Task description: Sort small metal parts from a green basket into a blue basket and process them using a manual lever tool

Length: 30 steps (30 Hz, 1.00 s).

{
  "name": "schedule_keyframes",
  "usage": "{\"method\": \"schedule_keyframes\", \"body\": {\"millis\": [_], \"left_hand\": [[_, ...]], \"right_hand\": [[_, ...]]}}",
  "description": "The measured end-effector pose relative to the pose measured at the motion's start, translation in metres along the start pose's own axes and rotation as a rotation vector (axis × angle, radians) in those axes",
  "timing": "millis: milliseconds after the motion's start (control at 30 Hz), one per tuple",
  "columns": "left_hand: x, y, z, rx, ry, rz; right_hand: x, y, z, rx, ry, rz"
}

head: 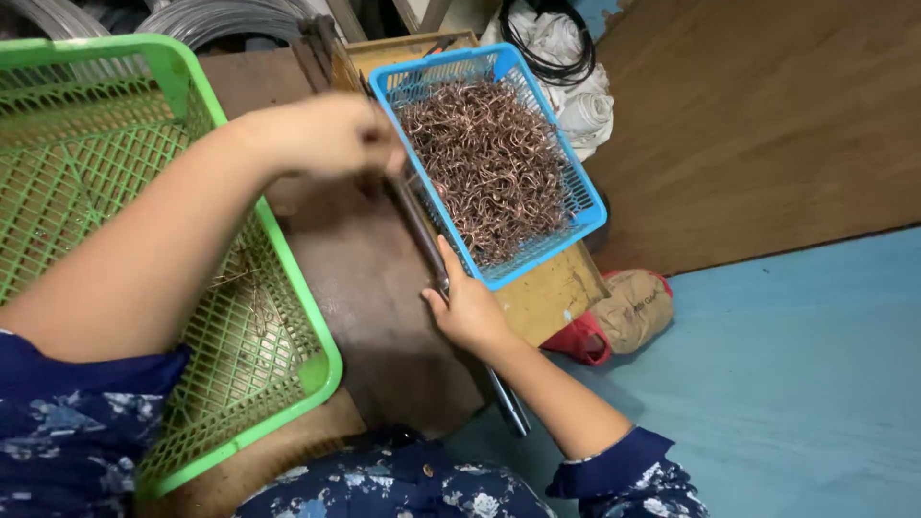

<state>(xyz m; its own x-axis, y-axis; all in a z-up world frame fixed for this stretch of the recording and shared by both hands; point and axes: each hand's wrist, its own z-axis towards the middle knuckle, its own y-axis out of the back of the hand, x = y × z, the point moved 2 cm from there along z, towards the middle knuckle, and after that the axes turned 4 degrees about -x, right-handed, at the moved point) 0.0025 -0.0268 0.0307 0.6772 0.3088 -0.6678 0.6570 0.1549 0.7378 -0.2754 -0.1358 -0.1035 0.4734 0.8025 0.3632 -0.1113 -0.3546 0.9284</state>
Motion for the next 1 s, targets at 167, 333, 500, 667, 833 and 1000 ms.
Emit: {"method": "schedule_keyframes", "body": {"millis": [167, 333, 500, 667, 833, 1000], "left_hand": [[0.026, -0.045, 0.010, -0.467, -0.022, -0.012], [0.019, -0.062, -0.042, -0.508, -0.052, 0.104], [0.052, -0.041, -0.102, -0.474, 0.322, 0.048], [0.116, -0.041, -0.150, -0.642, 0.619, -0.134], [0.167, -0.069, -0.172, -0.485, 0.718, -0.025], [0.215, -0.110, -0.178, -0.318, 0.818, 0.049]], "right_hand": [[0.006, 0.006, -0.002, -0.009, -0.016, 0.038], [0.007, 0.005, -0.005, -0.028, -0.010, 0.028], [0.008, 0.006, -0.011, -0.069, -0.021, 0.055], [-0.010, -0.003, -0.004, -0.060, 0.005, 0.076], [-0.013, -0.007, -0.002, -0.097, 0.077, 0.150], [-0.015, -0.007, -0.003, -0.026, -0.183, 0.199]]}}
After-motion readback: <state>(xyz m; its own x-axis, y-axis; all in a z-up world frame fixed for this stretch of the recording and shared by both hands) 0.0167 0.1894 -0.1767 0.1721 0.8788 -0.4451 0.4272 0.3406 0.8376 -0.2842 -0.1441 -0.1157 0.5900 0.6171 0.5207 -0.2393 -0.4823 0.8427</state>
